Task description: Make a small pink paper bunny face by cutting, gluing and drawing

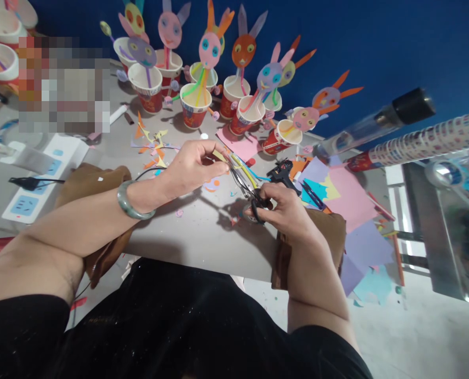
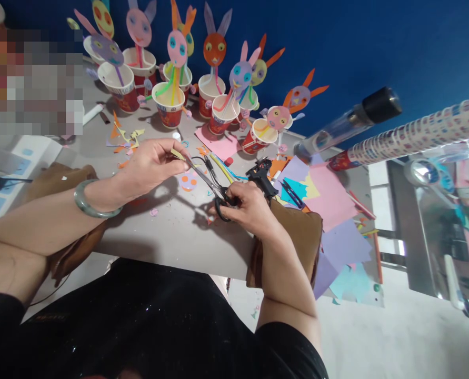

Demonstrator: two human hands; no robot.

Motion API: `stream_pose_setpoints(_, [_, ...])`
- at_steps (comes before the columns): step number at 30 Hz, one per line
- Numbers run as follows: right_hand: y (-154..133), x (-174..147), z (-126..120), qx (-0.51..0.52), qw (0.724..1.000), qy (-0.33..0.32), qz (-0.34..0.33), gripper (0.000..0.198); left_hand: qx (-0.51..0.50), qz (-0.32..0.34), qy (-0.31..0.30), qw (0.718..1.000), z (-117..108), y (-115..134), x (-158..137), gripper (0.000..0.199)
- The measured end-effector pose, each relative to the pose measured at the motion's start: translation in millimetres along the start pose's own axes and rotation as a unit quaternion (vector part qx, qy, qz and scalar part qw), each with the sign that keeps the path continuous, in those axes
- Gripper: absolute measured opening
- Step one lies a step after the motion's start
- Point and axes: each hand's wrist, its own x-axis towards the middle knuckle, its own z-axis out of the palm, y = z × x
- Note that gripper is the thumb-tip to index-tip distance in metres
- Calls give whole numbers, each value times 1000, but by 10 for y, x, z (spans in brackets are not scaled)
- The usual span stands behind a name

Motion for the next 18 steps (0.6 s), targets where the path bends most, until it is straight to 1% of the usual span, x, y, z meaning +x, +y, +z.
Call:
stream_pose_setpoints(3, [1,-2,-8,-7,1000,4,-3,44,-6,11,-5,1000,-4,-19,-2,7])
stream_pose_setpoints(10, [3,-2,-23,-8,1000,12,-10,45,-26,10,-13,1000,-19,-30,3,4])
stream_pose_setpoints(18, [23,-11,-20,0,1000,18,-9,43,-61,-26,1,998,-5,-12,-10,11])
